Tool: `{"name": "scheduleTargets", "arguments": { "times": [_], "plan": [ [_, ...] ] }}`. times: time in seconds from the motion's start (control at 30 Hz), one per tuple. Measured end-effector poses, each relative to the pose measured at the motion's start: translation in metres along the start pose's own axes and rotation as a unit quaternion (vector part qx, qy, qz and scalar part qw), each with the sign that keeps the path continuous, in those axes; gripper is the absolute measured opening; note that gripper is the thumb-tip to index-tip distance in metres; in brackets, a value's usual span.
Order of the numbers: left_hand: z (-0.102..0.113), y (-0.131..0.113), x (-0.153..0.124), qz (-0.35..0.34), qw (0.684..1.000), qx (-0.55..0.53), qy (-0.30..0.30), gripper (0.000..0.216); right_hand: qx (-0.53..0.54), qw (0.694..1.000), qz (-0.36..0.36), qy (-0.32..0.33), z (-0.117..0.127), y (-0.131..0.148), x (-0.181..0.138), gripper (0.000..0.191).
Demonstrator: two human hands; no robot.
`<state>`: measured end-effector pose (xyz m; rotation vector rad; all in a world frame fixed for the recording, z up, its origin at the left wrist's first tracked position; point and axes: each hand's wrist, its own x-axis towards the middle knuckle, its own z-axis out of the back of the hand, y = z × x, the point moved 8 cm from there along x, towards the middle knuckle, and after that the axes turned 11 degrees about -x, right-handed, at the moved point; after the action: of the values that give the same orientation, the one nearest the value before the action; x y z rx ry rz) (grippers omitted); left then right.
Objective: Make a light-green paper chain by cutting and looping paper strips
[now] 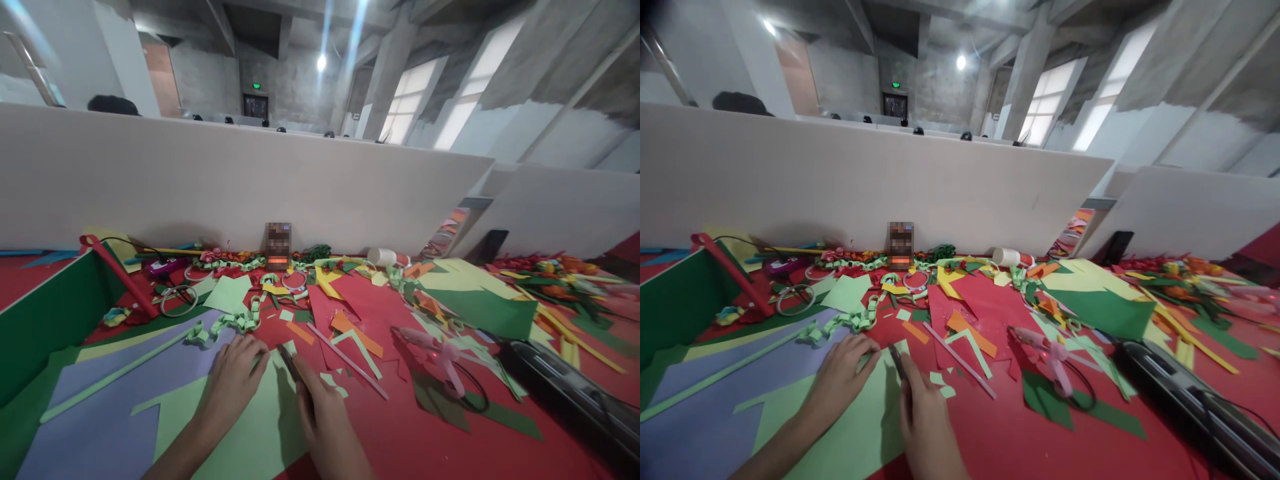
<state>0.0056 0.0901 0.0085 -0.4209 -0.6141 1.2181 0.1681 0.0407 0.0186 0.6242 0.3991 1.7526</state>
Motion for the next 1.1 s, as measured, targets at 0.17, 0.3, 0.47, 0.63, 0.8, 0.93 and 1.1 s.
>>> {"name": "scheduleTargets", "arguments": {
  "times": [0.17, 0.3, 0.47, 0.63, 0.8, 0.93, 1.1],
  "plan": [
    [0.001, -0.001, -0.001, 0.004, 1.0, -0.008, 0.002, 0.02, -0.015, 1.0, -0.016, -0.015, -0.004, -0.004, -0.005, 0.05],
    [0.002, -0.004, 0.0, 0.002, 1.0, 0.0, -0.006, 0.022, -0.032, 0.999, -0.007, 0.01, -0.006, 0.005, -0.004, 0.054],
    [0.005, -0.008, 0.003, 0.009, 1.0, -0.005, -0.013, 0.021, -0.058, 0.998, -0.003, 0.002, -0.008, 0.006, -0.002, 0.055],
    [0.005, -0.008, 0.005, 0.015, 1.0, -0.007, -0.02, 0.02, -0.071, 0.997, 0.011, -0.007, -0.011, 0.004, -0.004, 0.057],
    [0.004, -0.006, 0.004, 0.013, 1.0, -0.008, -0.024, 0.02, -0.089, 0.996, 0.012, -0.007, -0.012, 0.006, -0.003, 0.06],
    [0.004, -0.006, 0.003, 0.013, 0.999, -0.013, -0.03, 0.02, -0.101, 0.995, 0.007, -0.009, -0.011, 0.006, -0.002, 0.059],
    [0.004, -0.006, 0.004, 0.019, 0.999, -0.018, -0.029, 0.018, -0.11, 0.994, 0.006, -0.003, -0.013, 0.005, -0.001, 0.056]
  ]
}}
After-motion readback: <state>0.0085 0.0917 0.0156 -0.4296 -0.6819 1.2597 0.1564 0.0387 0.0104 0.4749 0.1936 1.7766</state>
